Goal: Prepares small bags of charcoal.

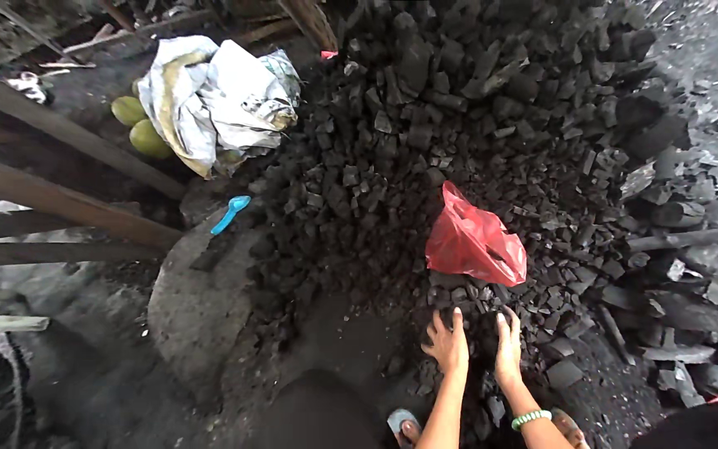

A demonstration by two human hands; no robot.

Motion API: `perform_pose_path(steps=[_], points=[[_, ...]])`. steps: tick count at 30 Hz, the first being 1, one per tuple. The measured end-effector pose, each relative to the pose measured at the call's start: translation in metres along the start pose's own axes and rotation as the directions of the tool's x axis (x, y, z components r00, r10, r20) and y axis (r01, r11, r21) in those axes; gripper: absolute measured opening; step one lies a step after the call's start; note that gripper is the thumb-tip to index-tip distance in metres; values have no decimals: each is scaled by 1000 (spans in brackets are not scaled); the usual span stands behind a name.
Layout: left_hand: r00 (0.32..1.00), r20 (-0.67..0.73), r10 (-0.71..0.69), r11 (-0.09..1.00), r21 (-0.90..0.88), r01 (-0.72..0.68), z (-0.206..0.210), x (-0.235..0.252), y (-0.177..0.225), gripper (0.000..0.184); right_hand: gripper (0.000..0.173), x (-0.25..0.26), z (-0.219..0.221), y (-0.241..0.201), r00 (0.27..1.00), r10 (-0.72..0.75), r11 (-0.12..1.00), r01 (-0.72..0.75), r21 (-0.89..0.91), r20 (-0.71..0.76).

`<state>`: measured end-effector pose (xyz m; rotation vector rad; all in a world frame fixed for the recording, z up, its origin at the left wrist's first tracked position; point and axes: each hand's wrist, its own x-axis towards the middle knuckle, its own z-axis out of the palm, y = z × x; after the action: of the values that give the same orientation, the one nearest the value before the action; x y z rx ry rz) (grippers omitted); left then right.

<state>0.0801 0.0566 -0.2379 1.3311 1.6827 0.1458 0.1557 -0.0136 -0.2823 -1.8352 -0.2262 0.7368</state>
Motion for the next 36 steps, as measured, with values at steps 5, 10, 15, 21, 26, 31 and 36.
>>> perform_pose_path(steps=[5, 10, 15, 21, 26, 31, 36], points=[[988, 89, -128, 964, -223, 145, -10, 10, 11, 73, 60, 8, -4, -11, 979, 80, 955, -129, 266, 187], [975, 139, -175, 950, -236, 204, -15, 20, 14, 68, 55, 10, 1, -14, 951, 141, 926, -225, 302, 275], [981, 160, -110, 961, -236, 147, -18, 8, 12, 57, 52, 10, -2, -14, 914, 162, 907, -286, 308, 372], [959, 215, 187, 936, 257, -240, -11, -36, 16, 57, 50, 2, -10, -27, 841, 317, 800, -485, 352, 439], [768, 578, 276, 794, 314, -521, -21, -58, 46, 65, 63, 4, -20, -23, 819, 343, 446, -573, 687, 460], [515, 788, 337, 889, -87, -449, -75, -51, 98, 42, 65, -2, -30, 0, 876, 281, 296, -467, 833, 391], [748, 291, 596, 741, 158, -652, -102, -25, 157, 46, 67, -4, -35, -8, 900, 326, 214, -369, 904, 290]])
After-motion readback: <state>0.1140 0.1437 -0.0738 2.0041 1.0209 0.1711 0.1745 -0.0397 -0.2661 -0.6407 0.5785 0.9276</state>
